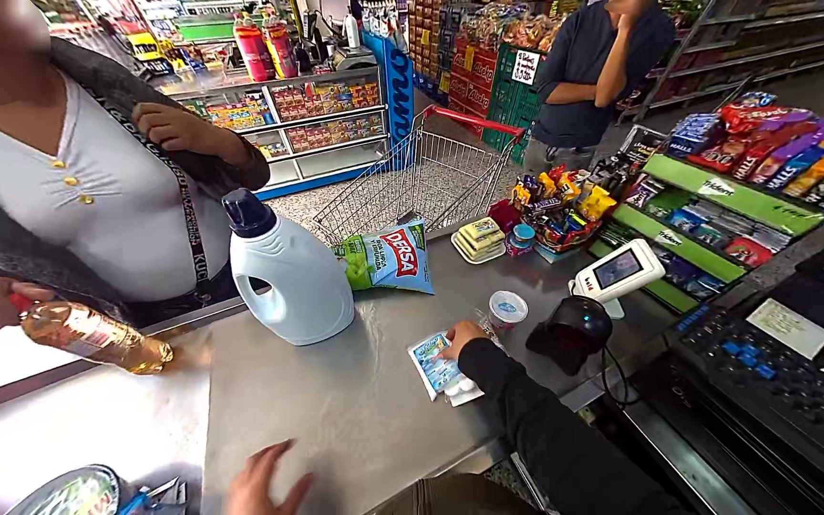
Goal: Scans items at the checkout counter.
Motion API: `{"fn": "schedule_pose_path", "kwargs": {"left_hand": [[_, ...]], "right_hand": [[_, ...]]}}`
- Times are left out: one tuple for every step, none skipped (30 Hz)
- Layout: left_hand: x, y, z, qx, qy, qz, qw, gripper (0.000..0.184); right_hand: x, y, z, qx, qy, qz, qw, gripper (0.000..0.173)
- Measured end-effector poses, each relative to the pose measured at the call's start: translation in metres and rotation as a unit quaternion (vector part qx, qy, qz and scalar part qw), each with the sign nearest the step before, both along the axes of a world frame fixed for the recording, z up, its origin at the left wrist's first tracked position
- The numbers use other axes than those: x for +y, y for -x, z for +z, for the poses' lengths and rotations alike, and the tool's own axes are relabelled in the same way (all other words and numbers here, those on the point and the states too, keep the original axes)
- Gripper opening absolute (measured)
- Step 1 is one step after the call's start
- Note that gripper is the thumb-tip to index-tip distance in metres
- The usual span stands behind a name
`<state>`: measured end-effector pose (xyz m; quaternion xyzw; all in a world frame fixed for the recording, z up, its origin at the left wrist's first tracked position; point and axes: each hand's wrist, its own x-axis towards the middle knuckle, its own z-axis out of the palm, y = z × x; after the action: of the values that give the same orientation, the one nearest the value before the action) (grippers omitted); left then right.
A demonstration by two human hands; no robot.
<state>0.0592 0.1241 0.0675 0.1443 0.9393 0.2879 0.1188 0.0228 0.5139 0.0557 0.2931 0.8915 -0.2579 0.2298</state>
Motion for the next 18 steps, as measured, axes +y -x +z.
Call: {"fn": "schedule_pose_path", "kwargs": {"left_hand": [[0.037, 0.005, -0.006, -0.070, -0.066, -0.040, 0.995, 0.052], [0.071, 0.009, -0.013, -0.163, -0.118, -0.068, 0.977, 0.048], [0.101, 0.012, -0.019, -0.268, -0.155, -0.088, 0.947, 0.046], [0.125, 0.013, -0.024, -0.363, -0.190, -0.097, 0.907, 0.046], [0.143, 0.012, -0.028, -0.443, -0.237, -0.091, 0.860, 0.051], [0.157, 0.010, -0.031, -0.508, -0.297, -0.072, 0.805, 0.066], [0.168, 0.009, -0.028, -0.562, -0.351, -0.048, 0.747, 0.083], [0.178, 0.009, -0.022, -0.591, -0.390, -0.028, 0.706, 0.094], [0.188, 0.006, -0.014, -0.591, -0.416, -0.020, 0.691, 0.094], [0.196, 0.003, -0.006, -0.580, -0.430, -0.040, 0.691, 0.082], [0.206, 0.000, -0.001, -0.561, -0.430, -0.076, 0.703, 0.059], [0.217, -0.002, 0.005, -0.541, -0.417, -0.103, 0.723, 0.039], [0.230, -0.004, 0.010, -0.531, -0.389, -0.138, 0.740, 0.036], [0.242, -0.005, 0.013, -0.524, -0.358, -0.179, 0.752, 0.042], [0.254, -0.006, 0.015, -0.518, -0.333, -0.213, 0.758, 0.047], [0.266, -0.008, 0.016, -0.513, -0.313, -0.234, 0.764, 0.049], [0.278, -0.010, 0.020, -0.508, -0.295, -0.243, 0.772, 0.053], [0.290, -0.012, 0.025, -0.498, -0.275, -0.242, 0.786, 0.058]], "right_hand": [[-0.003, -0.008, 0.001, 0.031, 0.019, 0.008, 0.999, 0.051], [-0.008, -0.020, 0.005, 0.067, 0.039, 0.009, 0.997, 0.045], [-0.015, -0.034, 0.011, 0.113, 0.062, 0.005, 0.992, 0.039], [-0.022, -0.053, 0.016, 0.177, 0.078, 0.003, 0.981, 0.032], [-0.029, -0.075, 0.015, 0.268, 0.075, 0.016, 0.960, 0.025], [-0.033, -0.100, 0.006, 0.396, 0.042, 0.049, 0.916, 0.016], [-0.034, -0.121, -0.009, 0.541, -0.021, 0.095, 0.836, 0.007], [-0.030, -0.139, -0.019, 0.639, -0.076, 0.139, 0.752, 0.009], [-0.025, -0.157, -0.021, 0.683, -0.115, 0.177, 0.699, 0.012], [-0.019, -0.173, -0.021, 0.699, -0.145, 0.203, 0.670, 0.013], [-0.013, -0.186, -0.024, 0.706, -0.168, 0.209, 0.656, 0.012], [-0.007, -0.196, -0.028, 0.710, -0.192, 0.192, 0.650, 0.009], [0.000, -0.203, -0.035, 0.706, -0.223, 0.161, 0.653, 0.005], [0.008, -0.208, -0.040, 0.697, -0.251, 0.124, 0.660, 0.007], [0.017, -0.211, -0.044, 0.688, -0.270, 0.093, 0.667, 0.013], [0.026, -0.214, -0.047, 0.683, -0.281, 0.068, 0.671, 0.018], [0.035, -0.216, -0.049, 0.682, -0.283, 0.042, 0.673, 0.019], [0.042, -0.218, -0.052, 0.679, -0.280, 0.015, 0.678, 0.020]]}}
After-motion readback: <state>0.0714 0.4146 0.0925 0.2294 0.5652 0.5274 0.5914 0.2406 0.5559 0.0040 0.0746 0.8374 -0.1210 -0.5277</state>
